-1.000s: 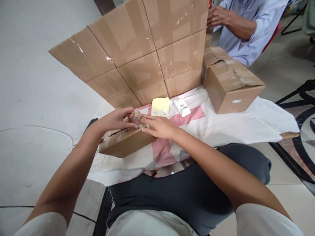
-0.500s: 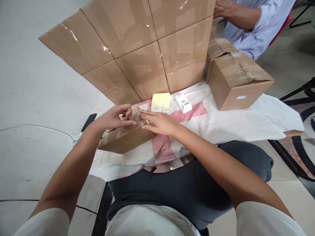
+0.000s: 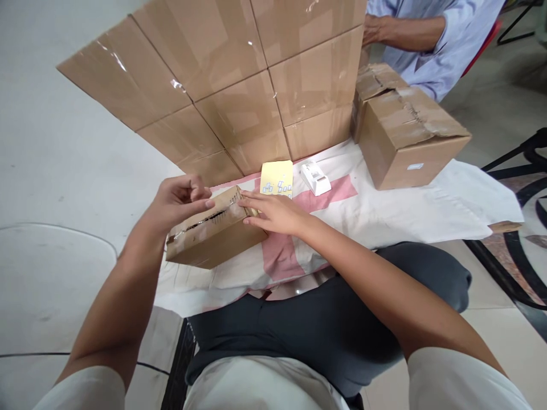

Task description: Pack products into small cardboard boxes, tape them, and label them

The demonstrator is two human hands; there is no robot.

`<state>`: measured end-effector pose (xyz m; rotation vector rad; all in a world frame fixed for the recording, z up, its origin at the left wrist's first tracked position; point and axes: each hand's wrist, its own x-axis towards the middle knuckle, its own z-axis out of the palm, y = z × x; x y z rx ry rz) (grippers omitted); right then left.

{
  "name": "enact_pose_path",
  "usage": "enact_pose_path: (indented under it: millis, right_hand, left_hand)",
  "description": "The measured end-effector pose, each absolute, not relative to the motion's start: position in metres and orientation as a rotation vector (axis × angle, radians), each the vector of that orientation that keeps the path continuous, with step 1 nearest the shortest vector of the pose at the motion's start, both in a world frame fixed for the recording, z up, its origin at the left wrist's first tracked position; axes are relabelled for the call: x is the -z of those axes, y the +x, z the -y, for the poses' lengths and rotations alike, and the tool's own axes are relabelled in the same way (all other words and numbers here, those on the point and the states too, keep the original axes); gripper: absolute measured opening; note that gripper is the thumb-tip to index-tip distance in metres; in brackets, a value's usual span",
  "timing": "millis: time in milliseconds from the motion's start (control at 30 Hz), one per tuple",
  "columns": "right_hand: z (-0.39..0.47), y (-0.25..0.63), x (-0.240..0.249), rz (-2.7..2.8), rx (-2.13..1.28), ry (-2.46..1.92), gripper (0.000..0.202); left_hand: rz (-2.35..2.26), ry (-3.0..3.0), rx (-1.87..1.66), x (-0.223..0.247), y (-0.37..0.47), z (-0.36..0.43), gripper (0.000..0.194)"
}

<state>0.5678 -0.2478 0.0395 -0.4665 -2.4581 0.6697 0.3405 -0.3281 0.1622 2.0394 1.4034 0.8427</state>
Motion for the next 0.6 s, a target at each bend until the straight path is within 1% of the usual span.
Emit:
enact_pose_path:
  millis: [167, 333, 600]
  right_hand:
    - [0.248, 0.568, -0.04, 2.467, -0.657, -0.461, 0.05]
    - [0.248, 0.569, -0.04, 2.464, -0.657, -0.473, 0.051]
    - [0.248, 0.57, -0.041, 2.47, -0.677, -0.46, 0.051]
  left_hand:
    - [-1.369, 2.284, -0.483, -0.183, 0.343, 0.329, 0.035]
    - [-1.442, 2.086, -0.392, -0.177, 0.339, 0.325, 0.039]
    - [-1.51, 2.143, -0.31, -0.174, 0.34, 0.311, 0.037]
